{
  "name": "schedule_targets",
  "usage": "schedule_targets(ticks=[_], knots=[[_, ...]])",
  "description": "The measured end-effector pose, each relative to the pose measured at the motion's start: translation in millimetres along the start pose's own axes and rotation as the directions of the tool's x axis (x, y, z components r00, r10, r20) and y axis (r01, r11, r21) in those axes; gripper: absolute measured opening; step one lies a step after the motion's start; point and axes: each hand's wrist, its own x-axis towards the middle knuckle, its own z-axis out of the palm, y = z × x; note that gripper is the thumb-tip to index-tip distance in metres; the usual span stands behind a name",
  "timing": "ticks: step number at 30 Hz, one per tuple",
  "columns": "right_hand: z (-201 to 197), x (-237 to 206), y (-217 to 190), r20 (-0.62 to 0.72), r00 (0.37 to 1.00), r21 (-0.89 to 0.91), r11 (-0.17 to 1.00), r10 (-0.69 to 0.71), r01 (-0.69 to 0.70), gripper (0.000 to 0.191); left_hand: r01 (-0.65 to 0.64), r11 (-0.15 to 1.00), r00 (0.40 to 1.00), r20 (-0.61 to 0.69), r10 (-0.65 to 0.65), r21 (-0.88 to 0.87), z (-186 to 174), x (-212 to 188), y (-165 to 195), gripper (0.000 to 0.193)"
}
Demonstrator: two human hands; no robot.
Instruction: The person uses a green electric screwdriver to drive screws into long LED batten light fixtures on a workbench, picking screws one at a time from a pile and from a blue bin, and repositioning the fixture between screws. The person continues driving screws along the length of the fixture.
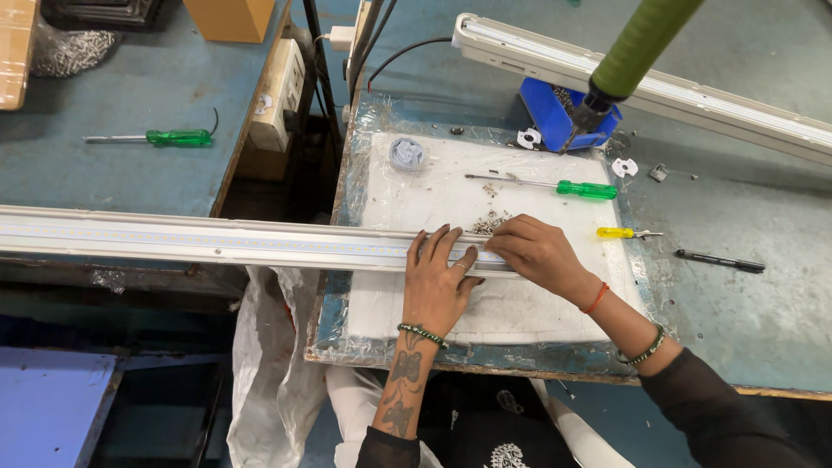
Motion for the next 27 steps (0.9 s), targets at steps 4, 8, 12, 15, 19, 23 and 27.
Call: schedule_targets(ticks=[4,8,12,15,19,23,27], knots=[[-1.1,-1.0,-1.4,0.019,0.999,-0.016,1.000,-0.025,0.026,0.019,0.007,1.000,1.000,-0.008,-0.008,-0.010,-1.2,0.5,-0.1,0.041],[-2.8,-0.6,-1.4,0.041,0.998,-0.017,0.999,-0.047,0.048,0.020,0.023,0.999,1.000,-0.007,-0.023,-0.033,-2.6,0.4,-0.4,0.041],[-2.5,2.3,0.6,0.051,0.996,-0.030,0.997,-0.075,0.077,0.020,0.013,0.999,1.000,-0.023,-0.014,-0.037,-2.6,-0.3,-1.0,0.040],[-1.3,4.3,1.1,0.066,0.994,-0.058,0.994,-0.084,0.088,0.019,0.010,0.999,1.000,-0.019,-0.011,-0.041,-2.1,-0.1,-1.6,0.039],[-1.9,3.8,-0.2,0.072,0.989,-0.114,0.984,-0.128,0.136,0.020,0.008,0.999,1.000,-0.028,-0.009,-0.053,-1.7,-0.4,-2.7,0.038],[-2.0,4.4,0.4,0.086,0.979,-0.165,0.966,-0.185,0.197,0.022,0.010,0.998,1.000,-0.026,-0.012,-0.058,-2.3,-0.9,-4.5,0.039],[-4.9,4.7,2.3,0.096,0.974,-0.161,0.963,-0.203,0.217,0.023,0.014,0.998,1.000,-0.027,-0.016,-0.069,-3.2,-0.5,-3.7,0.040]])
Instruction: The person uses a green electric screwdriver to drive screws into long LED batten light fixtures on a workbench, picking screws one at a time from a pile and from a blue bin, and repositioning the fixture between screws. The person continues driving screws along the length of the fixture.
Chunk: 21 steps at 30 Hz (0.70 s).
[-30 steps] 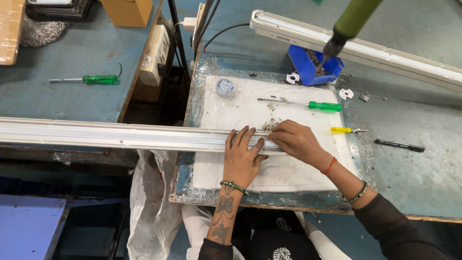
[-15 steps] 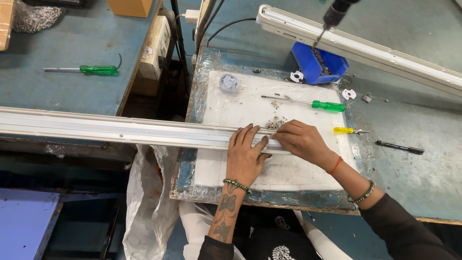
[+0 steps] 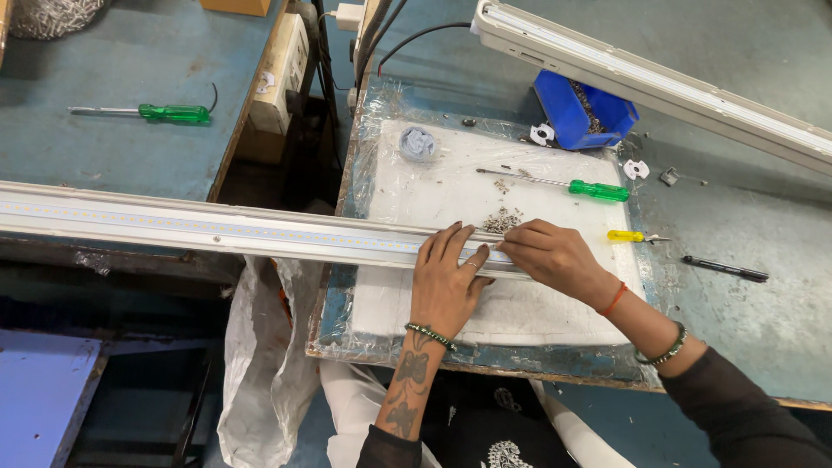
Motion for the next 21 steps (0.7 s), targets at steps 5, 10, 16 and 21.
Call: schedule_targets(ticks=[5,10,16,21], knots=[[-2.8,-2.0,2.1,0.008,1.000,-0.010,1.000,-0.021,0.021,0.026,0.010,1.000,1.000,0.008,-0.010,0.002,-0.9,1.0,0.8,0.041],[1.8,-1.6,0.9,0.004,0.999,-0.024,0.999,0.037,-0.037,0.022,0.039,0.999,0.999,0.030,-0.040,0.019,0.0,1.0,2.3,0.040],[-0.4,1.0,1.5,-0.009,1.000,-0.017,1.000,0.024,-0.024,0.023,0.018,0.999,1.000,0.024,-0.018,0.034,-0.8,1.3,3.5,0.042],[-3.9,8.3,2.5,0.005,0.999,0.036,0.999,0.039,-0.039,0.022,-0.022,0.999,1.000,0.007,0.022,0.050,1.1,1.5,2.6,0.041]])
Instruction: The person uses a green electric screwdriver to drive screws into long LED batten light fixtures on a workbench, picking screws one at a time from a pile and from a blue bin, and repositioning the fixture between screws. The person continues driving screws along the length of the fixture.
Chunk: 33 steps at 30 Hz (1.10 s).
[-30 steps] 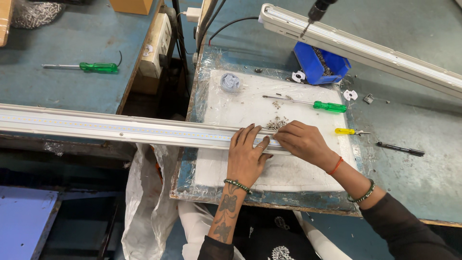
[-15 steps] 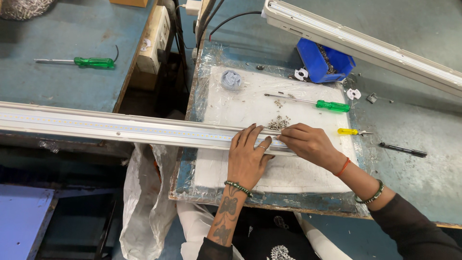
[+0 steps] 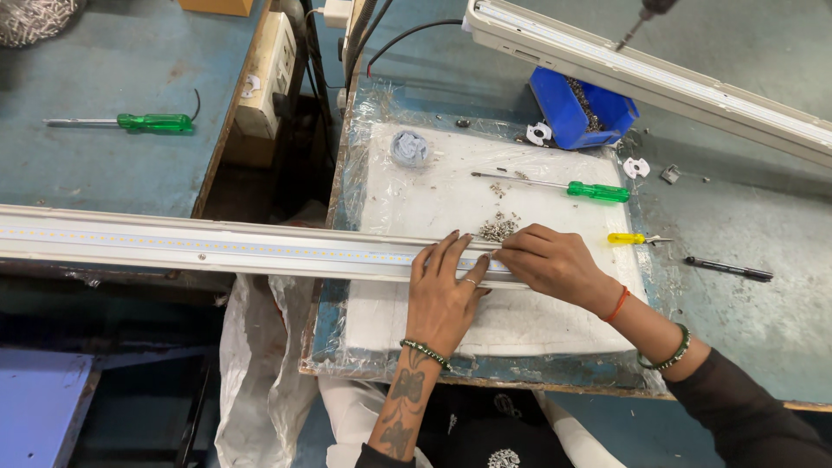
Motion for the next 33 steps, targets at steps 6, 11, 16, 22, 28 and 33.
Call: schedule_targets(ticks=[6,11,16,22,28,33], knots=[[-7.4,19.2,13.0,0.119,0.990,0.074,0.995,-0.071,0.063,0.024,-0.035,0.999,0.999,-0.007,0.036,0.029,-1.8,4.5,-1.2,0.043],[-1.8,18.4,18.6,0.029,0.997,0.107,0.992,-0.072,0.068,0.023,-0.058,0.998,0.998,-0.017,0.059,0.021,0.1,3.7,-6.4,0.041],[9.8,-0.5,28.6,-0.089,0.985,0.202,0.971,0.148,-0.127,0.019,-0.081,0.994,0.997,0.001,0.082,0.079,6.9,2.8,-13.9,0.042],[15.3,-18.8,43.7,-0.079,0.905,0.262,0.884,0.418,-0.386,0.019,-0.079,0.992,0.995,0.068,0.072,0.095,6.5,5.3,-17.4,0.035],[31.2,-26.1,33.1,0.001,0.850,0.356,0.794,0.526,-0.492,0.020,-0.109,0.981,0.991,0.088,0.096,0.159,11.5,6.3,-18.1,0.027],[22.4,-17.8,34.8,-0.056,0.950,0.247,0.927,0.306,-0.284,0.021,-0.081,0.981,0.997,0.022,0.078,0.176,15.4,10.2,-15.5,0.020]])
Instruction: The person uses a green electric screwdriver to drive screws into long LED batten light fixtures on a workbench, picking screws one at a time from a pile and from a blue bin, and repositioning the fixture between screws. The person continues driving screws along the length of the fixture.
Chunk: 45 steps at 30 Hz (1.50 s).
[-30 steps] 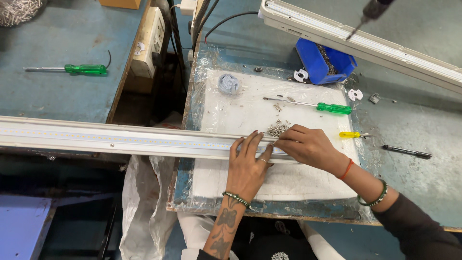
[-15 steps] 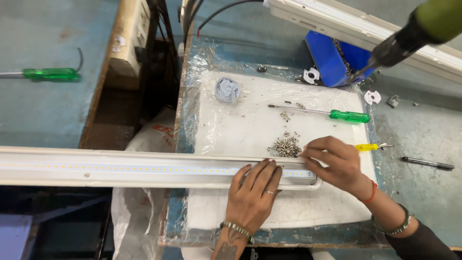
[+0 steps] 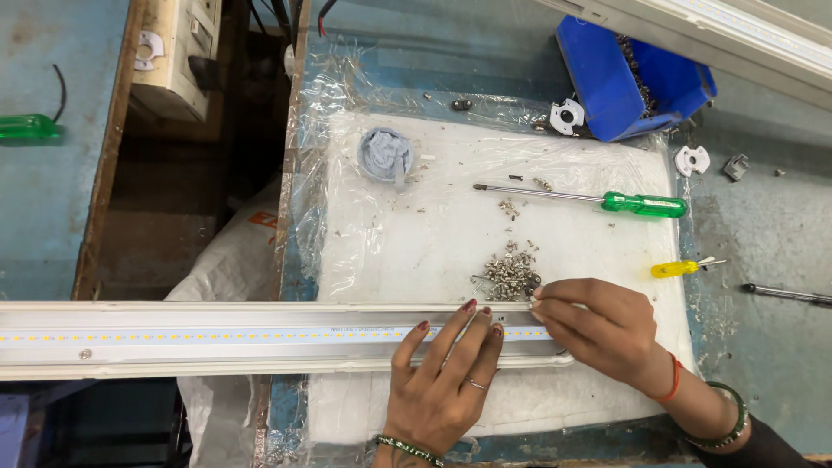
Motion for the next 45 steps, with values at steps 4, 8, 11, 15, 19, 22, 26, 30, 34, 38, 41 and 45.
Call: schedule_targets(ticks=[4,8,11,15,19,22,26,30,34,38,41,45], knots=[[-6.8,14.5,-7.1,0.079,0.986,-0.027,0.988,-0.148,0.150,0.023,0.008,1.000,1.000,-0.015,-0.009,-0.024,-1.1,2.6,0.3,0.019],[-10.4,24.2,-17.6,0.124,0.972,-0.030,0.979,-0.198,0.203,0.023,0.015,0.998,0.999,-0.030,-0.016,-0.055,-3.7,1.2,0.7,0.020],[-11.1,24.3,-21.4,0.169,0.957,-0.085,0.964,-0.236,0.253,0.033,0.013,0.996,0.999,-0.031,-0.016,-0.088,-4.8,-1.0,1.5,0.023],[-7.0,10.2,-16.9,0.068,0.991,0.002,0.994,-0.112,0.112,0.022,0.015,0.990,1.000,-0.013,-0.017,-0.140,-7.6,-3.8,2.2,0.031],[-10.6,0.9,12.6,-0.064,0.949,0.333,0.903,0.307,-0.270,0.013,0.002,0.983,1.000,-0.025,-0.007,-0.184,-10.4,-2.3,3.9,0.037],[-11.1,9.4,42.6,-0.116,0.802,0.643,0.660,0.586,-0.390,0.013,-0.010,0.986,1.000,-0.018,0.007,-0.167,-13.3,-3.7,6.7,0.038],[-18.1,25.6,71.1,-0.204,0.720,0.798,0.538,0.663,-0.270,0.016,-0.030,0.988,0.999,-0.040,0.024,-0.149,-14.7,-4.7,9.7,0.037],[-23.9,23.2,65.9,-0.281,0.818,0.457,0.819,0.502,-0.346,0.016,-0.040,0.988,0.998,-0.049,0.033,-0.146,-14.9,-7.3,12.6,0.039],[-24.2,19.9,51.0,0.074,0.937,0.100,0.933,0.341,-0.347,0.021,-0.030,0.988,0.998,-0.061,0.021,-0.155,-16.5,-7.9,16.6,0.039],[-36.2,20.6,44.4,-0.105,0.921,0.160,0.920,0.375,-0.357,0.023,-0.036,0.991,0.999,-0.043,0.031,-0.128,-17.4,-5.2,18.7,0.037],[-44.3,22.2,45.7,-0.090,0.921,0.195,0.914,0.378,-0.356,0.019,-0.032,0.995,0.999,-0.016,0.030,-0.090,-16.2,-3.1,19.8,0.036],[-35.9,19.0,42.5,0.097,0.930,0.217,0.905,0.354,-0.367,0.016,-0.020,0.996,1.000,0.008,0.021,-0.090,-14.0,-2.3,20.3,0.036]])
